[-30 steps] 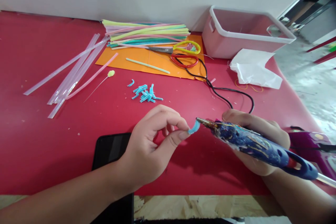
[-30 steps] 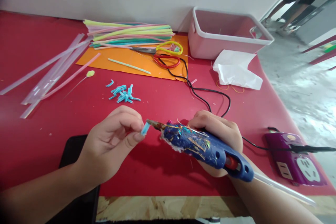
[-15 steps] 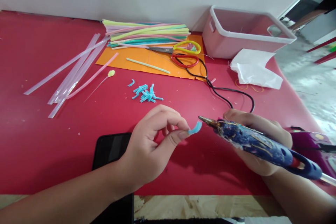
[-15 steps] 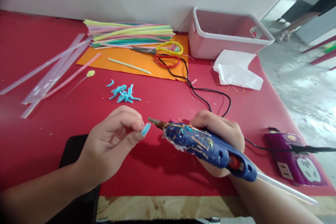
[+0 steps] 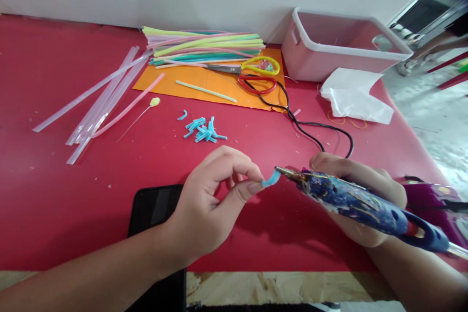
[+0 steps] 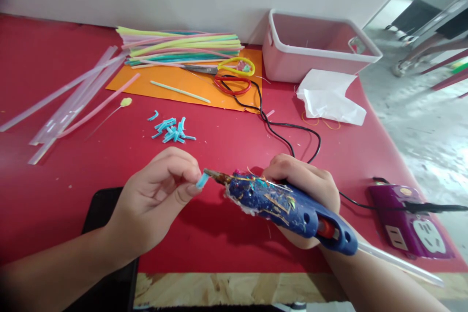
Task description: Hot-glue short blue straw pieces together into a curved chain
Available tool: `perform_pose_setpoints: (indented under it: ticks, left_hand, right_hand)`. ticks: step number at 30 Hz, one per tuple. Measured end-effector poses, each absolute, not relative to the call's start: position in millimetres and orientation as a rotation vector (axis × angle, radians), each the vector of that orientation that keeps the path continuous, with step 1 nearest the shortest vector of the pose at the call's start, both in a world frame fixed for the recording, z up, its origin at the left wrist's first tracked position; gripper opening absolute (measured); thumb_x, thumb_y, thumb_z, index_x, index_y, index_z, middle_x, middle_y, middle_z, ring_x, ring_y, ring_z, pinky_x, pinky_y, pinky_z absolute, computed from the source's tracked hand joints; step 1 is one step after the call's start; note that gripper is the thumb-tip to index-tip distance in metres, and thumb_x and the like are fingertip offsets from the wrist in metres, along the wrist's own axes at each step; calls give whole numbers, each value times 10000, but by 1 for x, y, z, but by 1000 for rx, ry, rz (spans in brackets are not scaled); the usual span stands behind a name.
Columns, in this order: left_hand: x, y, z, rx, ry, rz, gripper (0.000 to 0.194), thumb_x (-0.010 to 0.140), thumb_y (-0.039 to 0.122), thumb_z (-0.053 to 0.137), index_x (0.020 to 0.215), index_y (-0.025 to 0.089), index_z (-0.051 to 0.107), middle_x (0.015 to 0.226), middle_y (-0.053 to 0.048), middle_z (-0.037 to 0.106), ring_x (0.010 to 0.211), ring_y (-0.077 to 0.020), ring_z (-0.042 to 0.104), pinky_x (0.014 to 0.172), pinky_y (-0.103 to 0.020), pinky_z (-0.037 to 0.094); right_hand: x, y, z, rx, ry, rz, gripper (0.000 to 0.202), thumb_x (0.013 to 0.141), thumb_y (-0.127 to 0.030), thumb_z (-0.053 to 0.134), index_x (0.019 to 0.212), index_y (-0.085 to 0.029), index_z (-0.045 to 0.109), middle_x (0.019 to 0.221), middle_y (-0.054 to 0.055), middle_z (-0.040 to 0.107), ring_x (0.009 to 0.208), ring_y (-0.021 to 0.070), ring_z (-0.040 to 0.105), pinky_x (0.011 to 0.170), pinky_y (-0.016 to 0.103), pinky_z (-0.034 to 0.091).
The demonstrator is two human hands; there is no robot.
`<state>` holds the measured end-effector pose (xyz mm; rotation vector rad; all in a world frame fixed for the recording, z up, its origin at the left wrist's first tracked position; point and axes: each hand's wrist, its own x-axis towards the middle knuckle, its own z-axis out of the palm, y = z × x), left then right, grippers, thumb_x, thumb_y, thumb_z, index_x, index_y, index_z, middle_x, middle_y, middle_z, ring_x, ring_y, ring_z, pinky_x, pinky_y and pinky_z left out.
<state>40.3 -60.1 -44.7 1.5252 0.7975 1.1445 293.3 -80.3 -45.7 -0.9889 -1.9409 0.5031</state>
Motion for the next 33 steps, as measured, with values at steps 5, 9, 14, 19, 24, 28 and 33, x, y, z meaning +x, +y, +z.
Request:
perform_pose_setpoints:
  ticks: [5, 9, 14, 19, 24, 28, 33]
  left_hand:
    - [40, -60, -45, 1516, 804, 1140, 133, 955, 104, 651, 896, 224, 654, 895, 22, 604, 757, -95, 588, 675, -229, 492]
    - [40, -61, -46, 1512, 803, 1137, 134, 957, 105, 649, 905, 229, 654, 897, 21, 600, 767, -99, 589, 689, -230, 500]
    - [40, -62, -46, 1505, 810, 1136, 118, 949, 116, 664, 901, 224, 657, 897, 13, 607, 766, -105, 594, 685, -233, 503]
    - [40, -61, -44, 1508, 816, 1145, 112, 942, 113, 665, 900, 217, 657, 892, -1, 613, 757, -117, 602, 675, -245, 507]
    - [41, -61, -45, 1516, 831, 1152, 95, 938, 134, 672, 891, 216, 663, 882, -18, 628, 756, -137, 600, 668, -264, 511]
    - [41, -61, -45, 1521, 834, 1149, 100, 937, 129, 669, 889, 218, 667, 881, -18, 630, 760, -139, 599, 679, -269, 513]
    - [40, -62, -45, 1519, 821, 1153, 97, 940, 135, 669, 898, 222, 661, 887, -11, 622, 771, -138, 590, 696, -273, 507]
  right_hand:
    - [298, -82, -50, -989, -1947, 509, 195, 779, -116, 611, 936, -228, 640, 733, 22, 628, 627, 188, 622, 504, 328, 458]
    - [299, -79, -50, -955, -1971, 525, 197, 790, -147, 609, 966, -227, 645, 741, 22, 623, 623, 184, 605, 543, 334, 480]
    - [299, -77, -46, -959, -1993, 531, 159, 804, -189, 634, 959, -222, 648, 716, 11, 604, 576, 167, 573, 537, 328, 472]
    - [300, -77, -48, -956, -1981, 582, 168, 792, -200, 649, 957, -226, 647, 718, 5, 583, 581, 164, 549, 568, 345, 487]
    - [297, -77, -46, -960, -1982, 564, 115, 812, -214, 653, 925, -235, 642, 689, 9, 570, 548, 163, 532, 487, 321, 437]
    - [294, -77, -41, -961, -2002, 538, 96, 821, -192, 634, 912, -221, 631, 693, 9, 577, 556, 156, 538, 486, 312, 443]
    - [292, -76, -40, -963, -2022, 502, 123, 814, -157, 632, 922, -214, 623, 737, 18, 593, 597, 154, 572, 514, 305, 466]
